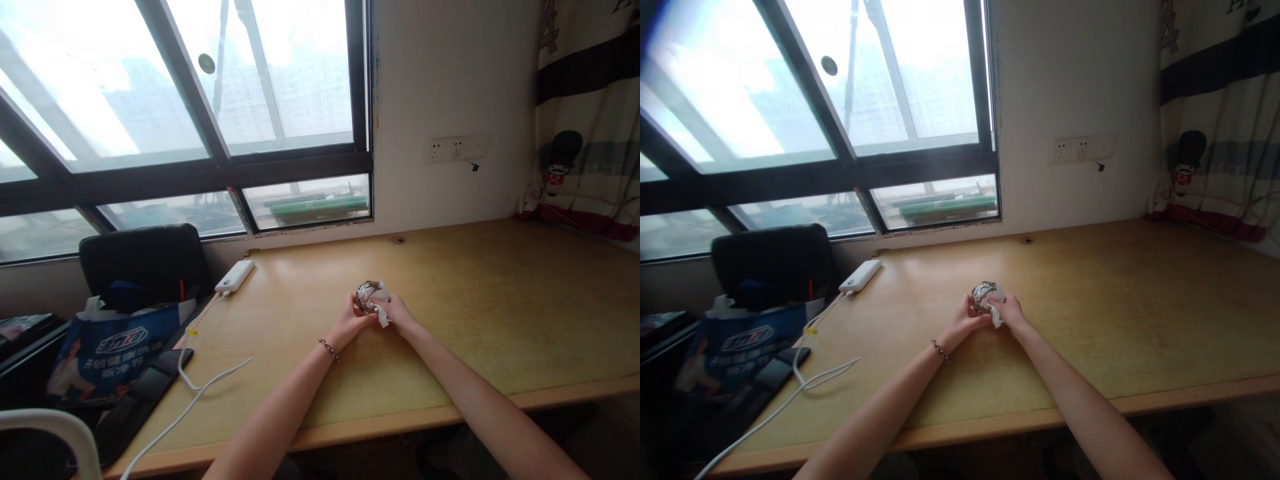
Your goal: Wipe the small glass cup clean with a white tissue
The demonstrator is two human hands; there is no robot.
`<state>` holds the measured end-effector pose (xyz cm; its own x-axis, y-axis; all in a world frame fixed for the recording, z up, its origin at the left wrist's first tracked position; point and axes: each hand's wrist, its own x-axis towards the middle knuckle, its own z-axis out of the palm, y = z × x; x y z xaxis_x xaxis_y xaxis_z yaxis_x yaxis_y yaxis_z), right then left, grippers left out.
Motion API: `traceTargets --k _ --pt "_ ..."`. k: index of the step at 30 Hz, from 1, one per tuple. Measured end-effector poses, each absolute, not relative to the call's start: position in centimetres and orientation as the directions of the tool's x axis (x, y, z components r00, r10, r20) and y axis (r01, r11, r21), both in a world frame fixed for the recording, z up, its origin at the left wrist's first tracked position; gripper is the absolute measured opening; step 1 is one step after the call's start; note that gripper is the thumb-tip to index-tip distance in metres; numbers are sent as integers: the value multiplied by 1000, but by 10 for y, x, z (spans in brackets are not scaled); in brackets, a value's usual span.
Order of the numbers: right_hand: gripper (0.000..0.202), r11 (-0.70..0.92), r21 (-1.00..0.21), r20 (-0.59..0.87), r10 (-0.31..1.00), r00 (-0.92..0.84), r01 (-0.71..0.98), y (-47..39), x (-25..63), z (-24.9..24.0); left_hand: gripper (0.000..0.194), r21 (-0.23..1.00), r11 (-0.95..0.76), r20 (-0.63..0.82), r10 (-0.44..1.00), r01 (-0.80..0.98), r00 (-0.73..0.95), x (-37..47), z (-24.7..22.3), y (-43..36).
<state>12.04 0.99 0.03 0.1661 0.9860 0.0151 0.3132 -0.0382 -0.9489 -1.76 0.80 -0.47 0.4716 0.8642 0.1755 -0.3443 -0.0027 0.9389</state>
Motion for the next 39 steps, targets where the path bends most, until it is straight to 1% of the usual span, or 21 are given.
traceTargets --k 2,5,8,10,12,13,15,16,18,20,24,27,29,31,32,34,36,37,39 --pt "28 -29 -962 19 985 171 273 10 121 -1 49 934 -5 191 851 -357 489 -17 -1 6" --pt "25 -15 -930 70 973 219 366 9 125 2 49 938 9 183 838 -348 514 -16 4 3" --pt "21 67 -849 232 939 255 524 5 128 11 55 939 27 152 862 -344 483 -14 6 3" --pt "23 150 -795 350 905 243 588 0 127 17 55 927 59 122 887 -369 446 -14 5 5" --pt "29 224 -767 429 876 222 601 -6 126 21 46 906 151 53 886 -395 461 -15 3 7" --pt "31 257 -759 458 864 210 598 -8 125 23 38 890 229 -2 866 -394 500 -17 2 9" --pt "33 326 -741 512 840 179 587 -12 123 26 26 839 411 -122 781 -357 613 -19 0 13" --pt "33 362 -729 537 829 157 581 -14 122 27 25 806 483 -160 734 -341 660 -21 -1 14" --pt "32 426 -707 577 809 111 565 -16 122 28 27 754 558 -166 672 -346 722 -24 -2 17" --pt "31 463 -691 601 795 84 555 -16 122 29 27 732 562 -124 666 -386 735 -27 -3 19" --pt "28 450 -688 600 794 98 569 -13 123 28 26 695 564 -100 689 -445 718 -31 0 19" --pt "24 372 -752 526 837 154 544 -6 128 23 22 656 555 -96 734 -512 673 -30 6 15" --pt "25 290 -841 424 878 222 457 1 132 19 18 622 541 -80 763 -566 641 -29 11 13" --pt "28 236 -921 324 907 270 311 8 134 14 16 592 507 -63 804 -627 591 -28 15 13" --pt "31 232 -945 291 919 268 231 11 134 12 17 585 480 -59 829 -654 556 -28 16 13" --pt "39 252 -963 267 942 204 94 14 131 9 20 584 423 -59 873 -693 483 -29 15 16" --pt "45 282 -959 284 954 97 35 13 125 7 21 582 389 -63 897 -714 437 -31 12 19" --pt "47 309 -950 311 949 45 40 11 121 6 21 579 380 -65 903 -721 424 -31 9 21" --pt "50 410 -904 408 912 -41 121 6 114 4 23 568 371 -68 911 -735 408 -32 4 23"
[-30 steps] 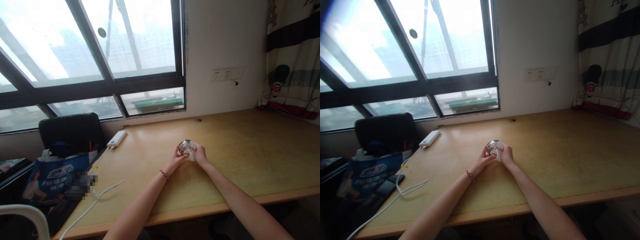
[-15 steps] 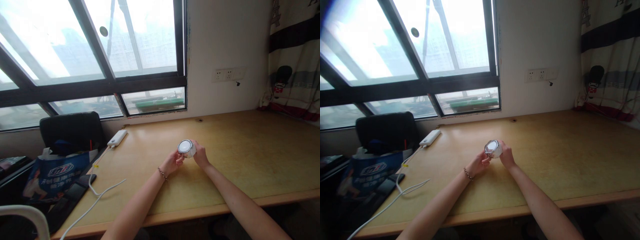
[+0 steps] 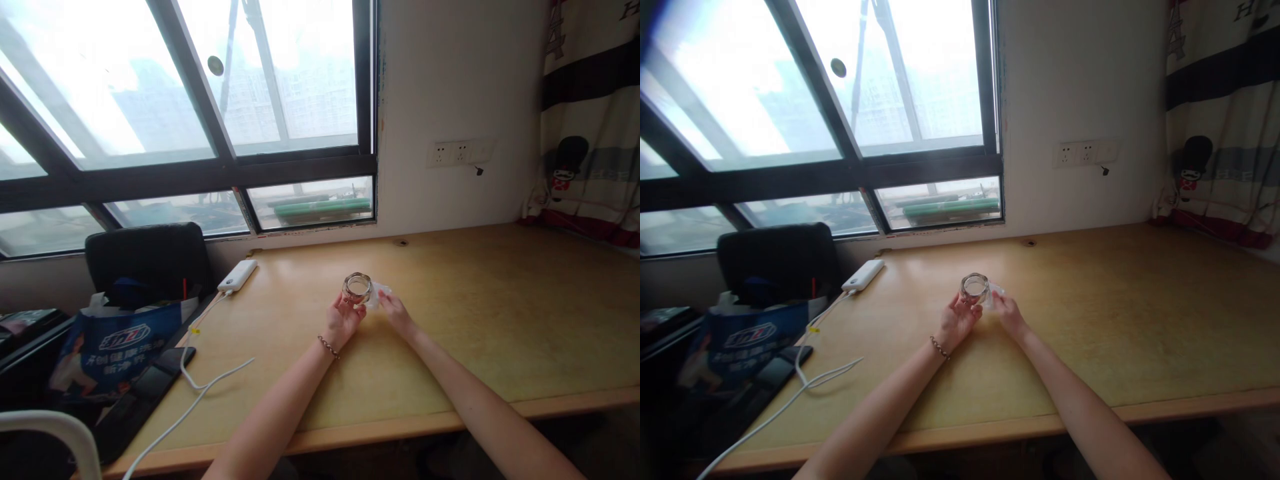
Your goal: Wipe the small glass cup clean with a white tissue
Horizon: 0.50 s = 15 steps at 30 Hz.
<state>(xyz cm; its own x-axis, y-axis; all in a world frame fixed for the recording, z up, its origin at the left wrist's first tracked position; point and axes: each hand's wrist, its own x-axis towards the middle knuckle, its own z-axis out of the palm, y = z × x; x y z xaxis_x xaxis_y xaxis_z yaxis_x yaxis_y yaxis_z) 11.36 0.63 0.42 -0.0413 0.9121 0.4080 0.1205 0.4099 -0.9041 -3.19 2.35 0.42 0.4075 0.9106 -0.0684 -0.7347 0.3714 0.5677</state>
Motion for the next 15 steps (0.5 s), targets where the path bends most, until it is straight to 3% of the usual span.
traceTargets --k 4,9,12,15 --pt "59 630 -686 588 775 -232 366 -5 105 5 25 545 331 -57 931 -770 360 -31 -4 29" --pt "61 709 -492 595 697 -399 505 -11 103 12 24 531 271 -12 950 -803 312 -29 -7 36" --pt "58 689 -534 609 716 -343 490 -9 104 14 23 571 352 -58 919 -742 391 -30 -9 35" --pt "54 620 -674 595 778 -204 401 -6 106 15 22 590 481 -95 839 -649 535 -32 -11 32"
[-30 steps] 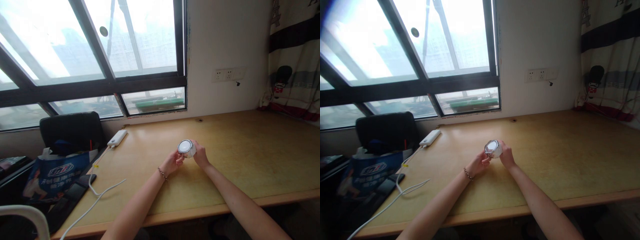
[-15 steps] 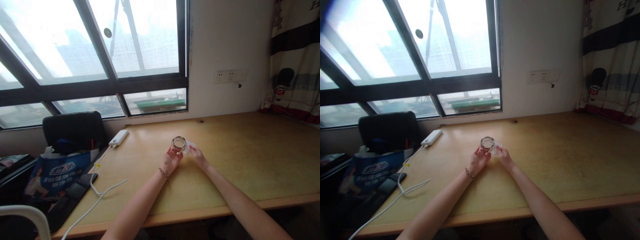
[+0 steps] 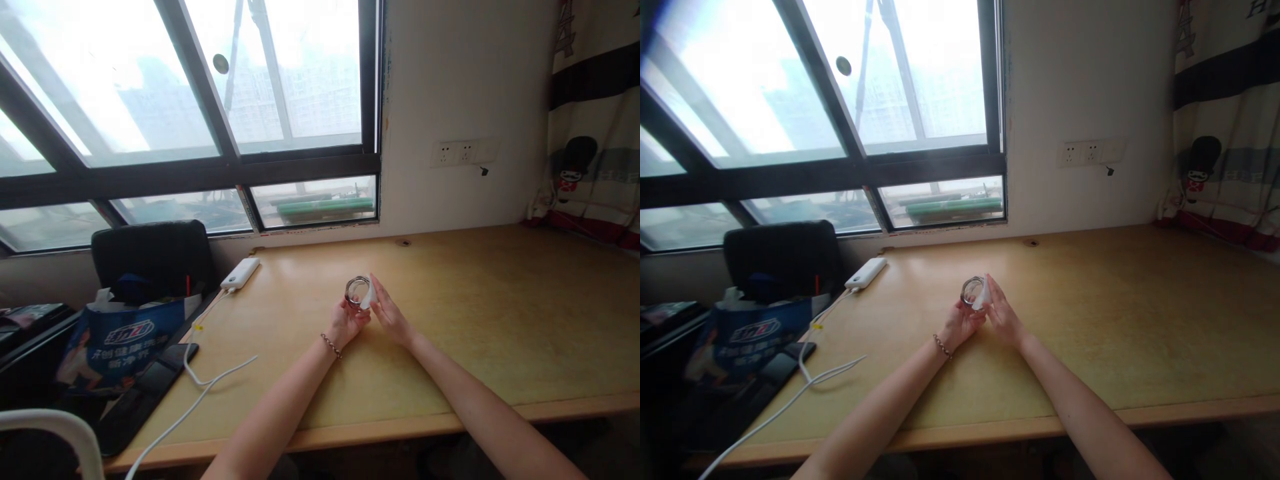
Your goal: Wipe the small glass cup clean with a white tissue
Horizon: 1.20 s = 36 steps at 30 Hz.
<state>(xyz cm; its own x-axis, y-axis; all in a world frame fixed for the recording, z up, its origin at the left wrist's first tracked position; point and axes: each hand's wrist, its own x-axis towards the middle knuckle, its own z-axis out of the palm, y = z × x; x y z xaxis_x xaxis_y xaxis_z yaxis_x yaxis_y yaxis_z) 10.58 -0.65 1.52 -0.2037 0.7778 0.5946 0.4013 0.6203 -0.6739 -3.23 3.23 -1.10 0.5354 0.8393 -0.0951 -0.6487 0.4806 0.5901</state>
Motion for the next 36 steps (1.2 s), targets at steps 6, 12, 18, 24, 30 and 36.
traceTargets --k 6,12,18,24,30,36 --pt "46 475 -868 455 878 -147 146 -7 109 20 25 581 651 -181 688 -488 703 -32 -8 29" --pt "46 326 -933 321 945 -54 154 -4 114 14 26 641 635 -244 701 -431 670 -28 -5 27" --pt "40 343 -938 340 939 -55 58 -5 118 21 33 687 574 -246 761 -445 601 -24 -7 23" --pt "41 377 -925 379 925 -38 -50 -7 116 29 40 708 451 -188 862 -544 470 -20 -7 21" --pt "31 515 -850 513 857 -53 111 -5 118 27 36 576 439 -193 893 -690 407 -25 -13 31" --pt "31 675 -662 645 735 -212 326 -5 114 17 32 526 399 -141 912 -752 385 -29 -17 36"
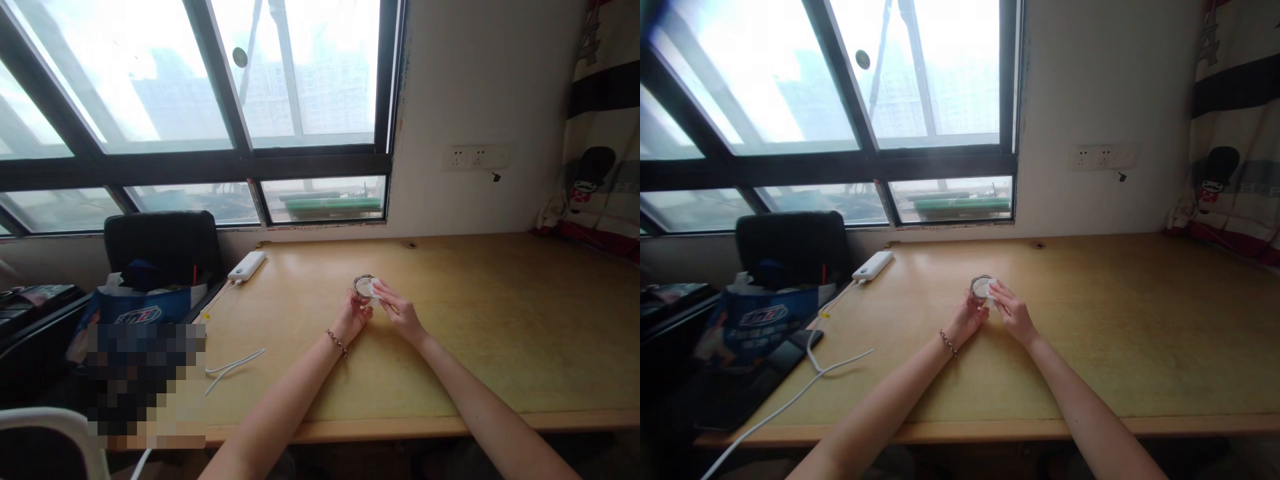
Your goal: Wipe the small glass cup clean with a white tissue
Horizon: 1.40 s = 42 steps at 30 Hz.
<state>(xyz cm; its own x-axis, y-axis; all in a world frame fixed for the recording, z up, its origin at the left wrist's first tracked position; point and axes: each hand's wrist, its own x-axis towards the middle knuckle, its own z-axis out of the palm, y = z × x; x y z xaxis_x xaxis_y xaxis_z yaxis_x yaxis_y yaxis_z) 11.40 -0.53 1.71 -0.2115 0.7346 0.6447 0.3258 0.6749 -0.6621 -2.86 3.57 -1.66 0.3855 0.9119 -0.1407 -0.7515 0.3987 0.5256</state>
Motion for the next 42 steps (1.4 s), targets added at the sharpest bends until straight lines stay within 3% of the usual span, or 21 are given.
traceTargets --k 4,11,17,23,31,42 --pt "32 725 -582 661 686 -304 368 -6 110 14 31 535 383 -145 920 -753 364 -29 -18 36" --pt "33 688 -570 677 703 -218 449 -6 113 16 36 544 406 -119 904 -735 411 -28 -21 37" --pt "33 756 -499 670 646 -364 423 -12 110 21 36 563 367 -114 922 -741 370 -26 -23 38" --pt "35 679 -504 700 684 -208 534 -6 109 15 37 579 418 -165 901 -700 401 -27 -19 34" --pt "38 773 -364 655 609 -447 520 -14 104 17 39 650 392 -127 901 -651 415 -24 -14 30" --pt "42 717 -478 691 664 -287 508 -13 101 18 42 815 259 -23 909 -519 417 -17 -5 17"
